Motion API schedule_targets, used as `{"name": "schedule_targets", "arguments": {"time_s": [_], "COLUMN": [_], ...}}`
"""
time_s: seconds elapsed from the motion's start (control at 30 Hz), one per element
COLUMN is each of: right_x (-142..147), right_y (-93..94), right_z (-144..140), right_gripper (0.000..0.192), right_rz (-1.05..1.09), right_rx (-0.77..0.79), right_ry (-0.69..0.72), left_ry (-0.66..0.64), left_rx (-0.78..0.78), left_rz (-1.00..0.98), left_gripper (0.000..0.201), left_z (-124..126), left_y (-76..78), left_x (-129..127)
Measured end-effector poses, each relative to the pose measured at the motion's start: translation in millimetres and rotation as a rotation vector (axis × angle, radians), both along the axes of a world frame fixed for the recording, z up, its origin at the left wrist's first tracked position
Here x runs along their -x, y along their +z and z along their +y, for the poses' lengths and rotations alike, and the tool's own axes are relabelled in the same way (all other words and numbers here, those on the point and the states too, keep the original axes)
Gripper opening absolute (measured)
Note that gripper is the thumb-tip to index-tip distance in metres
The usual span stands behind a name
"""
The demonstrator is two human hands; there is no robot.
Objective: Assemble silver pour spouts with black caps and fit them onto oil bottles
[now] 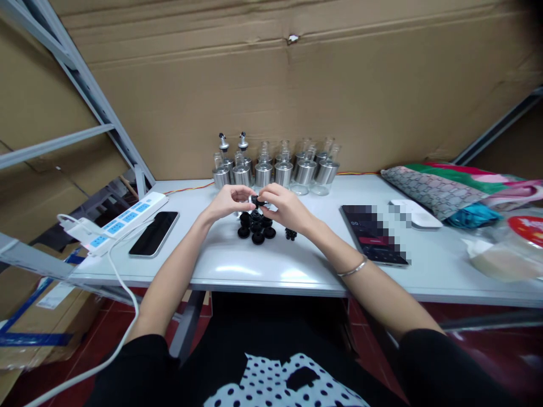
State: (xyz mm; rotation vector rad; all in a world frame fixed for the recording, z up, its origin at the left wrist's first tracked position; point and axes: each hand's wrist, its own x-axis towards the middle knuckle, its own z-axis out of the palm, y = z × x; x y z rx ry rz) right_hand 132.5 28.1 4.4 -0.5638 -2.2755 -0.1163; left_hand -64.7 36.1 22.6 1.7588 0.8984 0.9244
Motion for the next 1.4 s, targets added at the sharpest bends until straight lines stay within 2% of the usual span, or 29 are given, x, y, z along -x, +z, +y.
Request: {"name": "schedule_targets", "arguments": {"time_s": [0.1,0.27,0.47,0.57,0.67,0.8,0.97,1.2,1.3,1.4], "right_x": [0.8,1.6,5.3,7.3,7.9,7.0,7.0,8.3,8.8,9.2], "right_y": [-0.4,1.1,-0.2,-0.8,-0.1,-0.1,-1.0,-2.2,-2.4,-1.6], "right_z": [-1.4,-4.9,-8.3,-7.3,-5.5,-3.5,-3.3,-1.7,-2.3,-4.6], "right_gripper": [0.015,0.014,0.013,0.012,0.014,0.03,0.044,0.03,0.022,0.015], "right_rz": [0.018,0.131,0.196,0.269,0.357,0.336,0.334,0.379,0.402,0.44], "right_rx": [0.017,0.116,0.187,0.3,0.484,0.664,0.715,0.827,0.78,0.651], "right_ry": [0.003,0.062,-0.06,-0.124,-0.177,-0.205,-0.211,-0.186,-0.218,-0.223], "left_ry": [0.0,0.062,0.129,0.129,0.115,0.089,0.038,0.032,0.027,0.018], "left_rx": [-0.033,-0.2,-0.302,-0.316,-0.31,-0.329,-0.384,-0.359,-0.291,-0.2], "left_rz": [0.008,0.019,0.014,-0.005,-0.006,0.013,-0.014,-0.051,-0.055,-0.102], "left_gripper": [0.035,0.028,0.024,0.023,0.022,0.02,0.015,0.02,0.029,0.04], "left_z": [2.4,6.2,8.3,7.3,5.5,4.5,6.6,8.7,7.9,7.1], "left_y": [-4.0,-10.1,-11.9,-13.5,-16.2,-18.9,-20.5,-22.5,-20.2,-16.8], "left_x": [-1.5,-6.3,-7.3,-9.0,-12.4,-15.2,-13.4,-12.2,-12.7,-12.5]}}
